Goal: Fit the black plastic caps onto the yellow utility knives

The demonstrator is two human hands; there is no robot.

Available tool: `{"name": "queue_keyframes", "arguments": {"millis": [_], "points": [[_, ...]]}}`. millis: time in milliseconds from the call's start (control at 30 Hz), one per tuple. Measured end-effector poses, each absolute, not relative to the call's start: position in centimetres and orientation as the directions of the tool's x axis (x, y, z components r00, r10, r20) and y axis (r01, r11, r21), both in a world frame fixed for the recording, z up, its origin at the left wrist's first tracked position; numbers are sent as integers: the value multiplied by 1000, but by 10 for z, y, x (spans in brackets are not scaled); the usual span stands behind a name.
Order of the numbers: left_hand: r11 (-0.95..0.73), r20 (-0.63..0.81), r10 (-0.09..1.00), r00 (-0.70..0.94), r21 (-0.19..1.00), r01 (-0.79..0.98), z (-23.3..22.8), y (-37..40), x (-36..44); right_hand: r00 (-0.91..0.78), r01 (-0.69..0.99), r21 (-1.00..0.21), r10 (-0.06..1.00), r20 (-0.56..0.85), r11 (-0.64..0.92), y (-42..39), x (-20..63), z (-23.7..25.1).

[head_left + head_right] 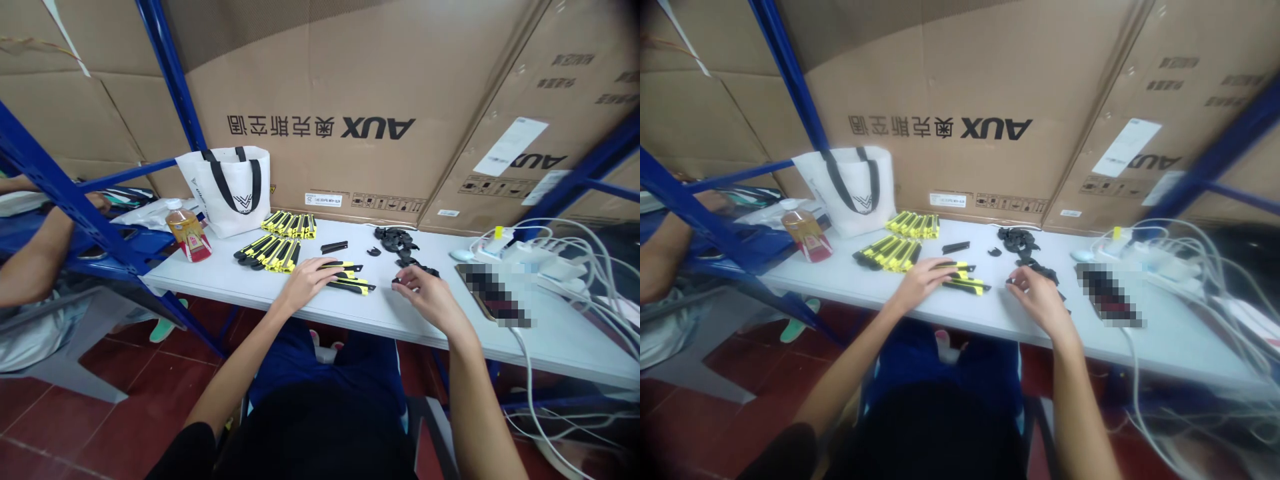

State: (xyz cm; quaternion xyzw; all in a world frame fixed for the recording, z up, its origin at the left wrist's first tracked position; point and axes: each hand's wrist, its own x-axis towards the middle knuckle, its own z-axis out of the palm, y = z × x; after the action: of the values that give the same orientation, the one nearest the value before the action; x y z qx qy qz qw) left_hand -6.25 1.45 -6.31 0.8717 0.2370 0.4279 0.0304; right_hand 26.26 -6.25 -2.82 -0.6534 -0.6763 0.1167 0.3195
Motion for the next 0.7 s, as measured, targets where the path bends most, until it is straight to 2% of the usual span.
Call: {"name": "queue_keyframes", "arguments": {"millis": [67, 167, 233, 300, 500, 700], "points": [[-889, 736, 429, 524, 243, 387, -62, 14, -62, 122, 704, -689, 927, 355, 171, -63, 254, -25], [-896, 748, 410, 522, 222, 386, -61, 13, -61, 188, 444, -850, 899, 397, 283, -60, 234, -25], [-902, 764, 388, 515, 201, 382, -60, 12, -61, 217, 283, -899, 891, 398, 333, -57, 217, -28], [-907, 786, 368, 497, 185, 379, -60, 11, -61, 260, 192, -916, 882, 393, 351, -53, 201, -33], [-913, 814, 340, 470, 166, 372, -59, 11, -61, 346, 184, -885, 814, 466, 428, -47, 176, -48], [-910, 798, 368, 476, 206, 359, -59, 11, -61, 352, 128, -883, 811, 467, 452, -50, 168, -53]]}}
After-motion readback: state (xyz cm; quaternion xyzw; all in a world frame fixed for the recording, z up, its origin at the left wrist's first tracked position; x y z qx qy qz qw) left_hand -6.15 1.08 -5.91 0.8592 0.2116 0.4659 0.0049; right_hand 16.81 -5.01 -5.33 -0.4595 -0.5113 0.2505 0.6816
